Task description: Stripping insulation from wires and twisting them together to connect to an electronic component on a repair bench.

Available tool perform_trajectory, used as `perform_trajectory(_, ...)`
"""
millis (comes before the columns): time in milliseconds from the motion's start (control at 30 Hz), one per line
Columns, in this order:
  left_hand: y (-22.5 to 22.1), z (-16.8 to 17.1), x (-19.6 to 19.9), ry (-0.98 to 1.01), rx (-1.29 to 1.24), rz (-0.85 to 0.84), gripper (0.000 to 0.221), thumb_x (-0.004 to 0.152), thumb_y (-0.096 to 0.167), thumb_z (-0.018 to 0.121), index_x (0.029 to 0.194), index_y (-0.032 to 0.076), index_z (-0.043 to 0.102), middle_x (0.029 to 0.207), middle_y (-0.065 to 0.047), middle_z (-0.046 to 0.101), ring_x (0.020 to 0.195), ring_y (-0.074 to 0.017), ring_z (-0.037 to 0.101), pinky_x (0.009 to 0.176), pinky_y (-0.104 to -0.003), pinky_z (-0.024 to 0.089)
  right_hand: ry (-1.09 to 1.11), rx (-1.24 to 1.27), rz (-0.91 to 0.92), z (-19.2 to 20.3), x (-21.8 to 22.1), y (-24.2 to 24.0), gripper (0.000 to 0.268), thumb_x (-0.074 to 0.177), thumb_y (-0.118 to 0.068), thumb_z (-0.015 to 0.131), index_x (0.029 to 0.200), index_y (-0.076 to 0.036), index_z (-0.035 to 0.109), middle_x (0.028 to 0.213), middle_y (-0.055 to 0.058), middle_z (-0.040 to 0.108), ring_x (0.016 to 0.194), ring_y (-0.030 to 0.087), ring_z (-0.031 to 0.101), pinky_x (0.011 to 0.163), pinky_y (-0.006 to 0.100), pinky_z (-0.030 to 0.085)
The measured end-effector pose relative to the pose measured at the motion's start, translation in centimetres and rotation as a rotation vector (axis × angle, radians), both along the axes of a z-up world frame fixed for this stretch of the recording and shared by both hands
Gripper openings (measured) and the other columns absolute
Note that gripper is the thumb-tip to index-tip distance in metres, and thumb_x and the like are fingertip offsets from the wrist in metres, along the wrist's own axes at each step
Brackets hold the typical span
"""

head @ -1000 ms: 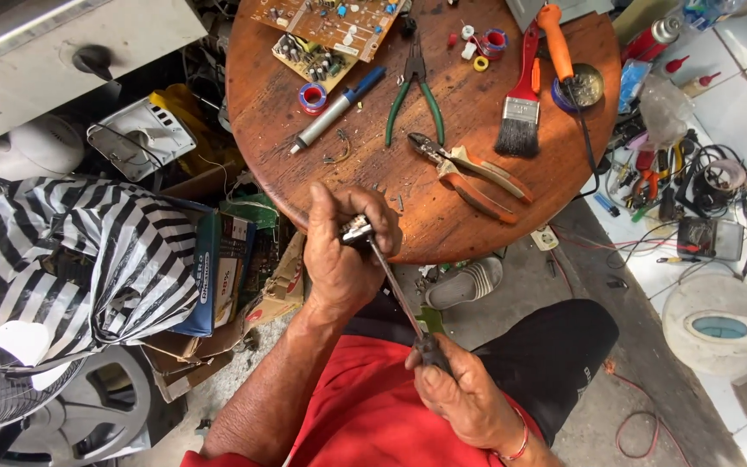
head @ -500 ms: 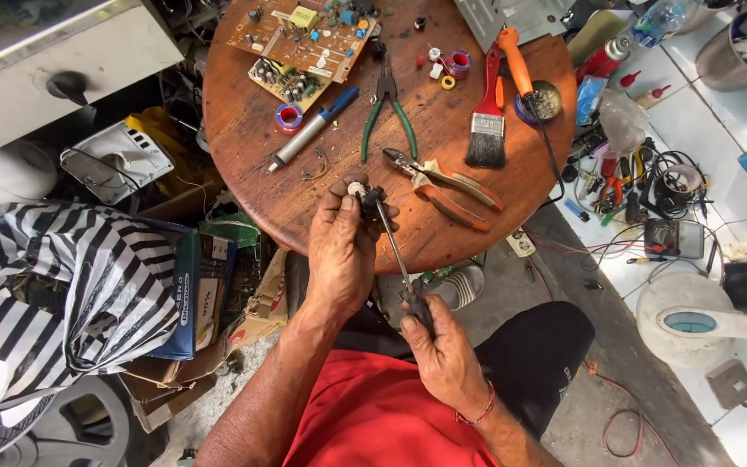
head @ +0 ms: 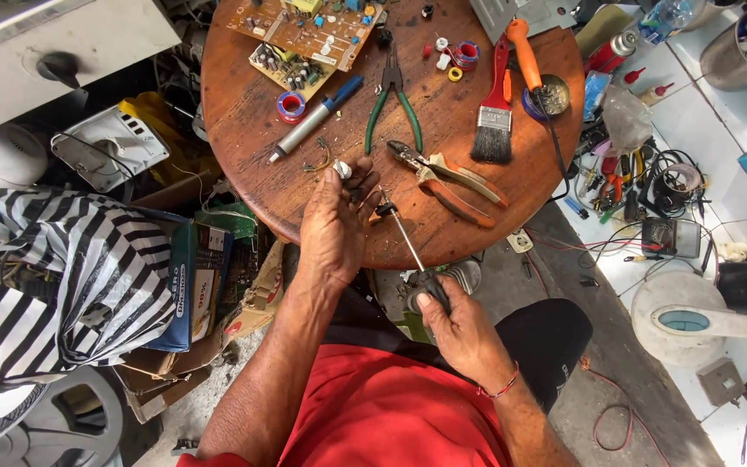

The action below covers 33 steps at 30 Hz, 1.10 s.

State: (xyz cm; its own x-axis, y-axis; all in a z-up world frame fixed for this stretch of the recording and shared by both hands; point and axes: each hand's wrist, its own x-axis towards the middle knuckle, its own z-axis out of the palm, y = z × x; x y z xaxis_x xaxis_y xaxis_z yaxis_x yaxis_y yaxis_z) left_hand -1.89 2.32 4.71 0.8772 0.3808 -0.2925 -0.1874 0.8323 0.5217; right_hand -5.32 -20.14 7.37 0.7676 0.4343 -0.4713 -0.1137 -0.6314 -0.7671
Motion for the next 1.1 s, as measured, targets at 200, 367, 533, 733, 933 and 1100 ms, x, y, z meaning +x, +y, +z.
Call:
perform_trajectory(200, 0.9, -1.2, 0.1, -0.092, -0.028, -0.119, 0.043, 0.108, 0.045, 0.042, 0.117, 0.013, 0.069, 0.138, -0.014, 0.066, 0.136, -0.0347, 0.057, 0.118, -0.049, 0.038, -0.236, -0.502, 0.233, 2.9, 1.5, -1.1, 0.044, 0.100, -0.052, 0.046, 0.129, -0.023, 0.061, 0.080, -0.003, 0.075, 0.064, 0.017, 0.072, 0.054, 0.036, 0.058)
perform_trajectory(367, 0.8, -0.7, 0.0, -0.081, 0.282, -0.030, 0.033, 0.104, 0.036, 0.057, 0.125, 0.014, 0.069, 0.143, -0.006, 0.063, 0.141, -0.0253, 0.053, 0.107, -0.045, 0.048, -0.239, -0.644, 0.188, 4.7, 2.0, -3.0, 0.047, 0.096, -0.054, 0.049, 0.133, -0.027, 0.059, 0.101, 0.006, 0.079, 0.090, 0.043, 0.072, 0.070, 0.057, 0.053)
perform_trajectory(533, 1.0, -1.1, 0.6, -0.139, 0.895, 0.098, 0.028, 0.106, 0.021, 0.065, 0.130, 0.005, 0.062, 0.157, -0.018, 0.044, 0.149, -0.0320, 0.038, 0.125, -0.046, 0.030, -0.259, -0.580, 0.033, 5.7, 1.9, -3.0, 0.050, 0.095, -0.051, 0.056, 0.130, -0.018, 0.069, 0.099, 0.020, 0.078, 0.094, 0.044, 0.076, 0.082, 0.057, 0.059)
perform_trajectory(733, 0.9, -3.0, -0.2, 0.018, 1.002, 0.215, 0.028, 0.091, 0.011, 0.085, 0.115, 0.005, 0.071, 0.101, -0.008, 0.067, 0.089, -0.0125, 0.062, 0.078, -0.027, 0.055, -0.389, -0.526, 0.050, 5.5, 1.7, -4.1, 0.044, 0.095, -0.043, 0.060, 0.126, -0.013, 0.070, 0.094, 0.019, 0.078, 0.086, 0.042, 0.076, 0.073, 0.052, 0.060)
perform_trajectory(933, -0.3, -0.3, -2.1, -0.059, 0.726, 0.079, 0.031, 0.088, 0.008, 0.082, 0.113, 0.000, 0.066, 0.097, -0.007, 0.070, 0.082, -0.0132, 0.068, 0.077, -0.025, 0.063, -0.459, -0.096, 0.044, 2.1, -0.6, -4.5, 0.042, 0.096, -0.036, 0.060, 0.126, -0.008, 0.060, 0.083, 0.005, 0.073, 0.067, 0.023, 0.072, 0.056, 0.038, 0.059)
perform_trajectory(1100, -0.9, 2.1, -3.5, -0.107, 0.531, 0.014, 0.028, 0.092, 0.005, 0.076, 0.115, -0.002, 0.061, 0.104, -0.019, 0.073, 0.094, -0.0335, 0.077, 0.084, -0.039, 0.066, -0.555, 0.096, 0.034, 1.6, -1.6, -3.8, 0.045, 0.098, -0.036, 0.059, 0.134, -0.009, 0.059, 0.107, 0.004, 0.075, 0.081, 0.019, 0.075, 0.069, 0.031, 0.059)
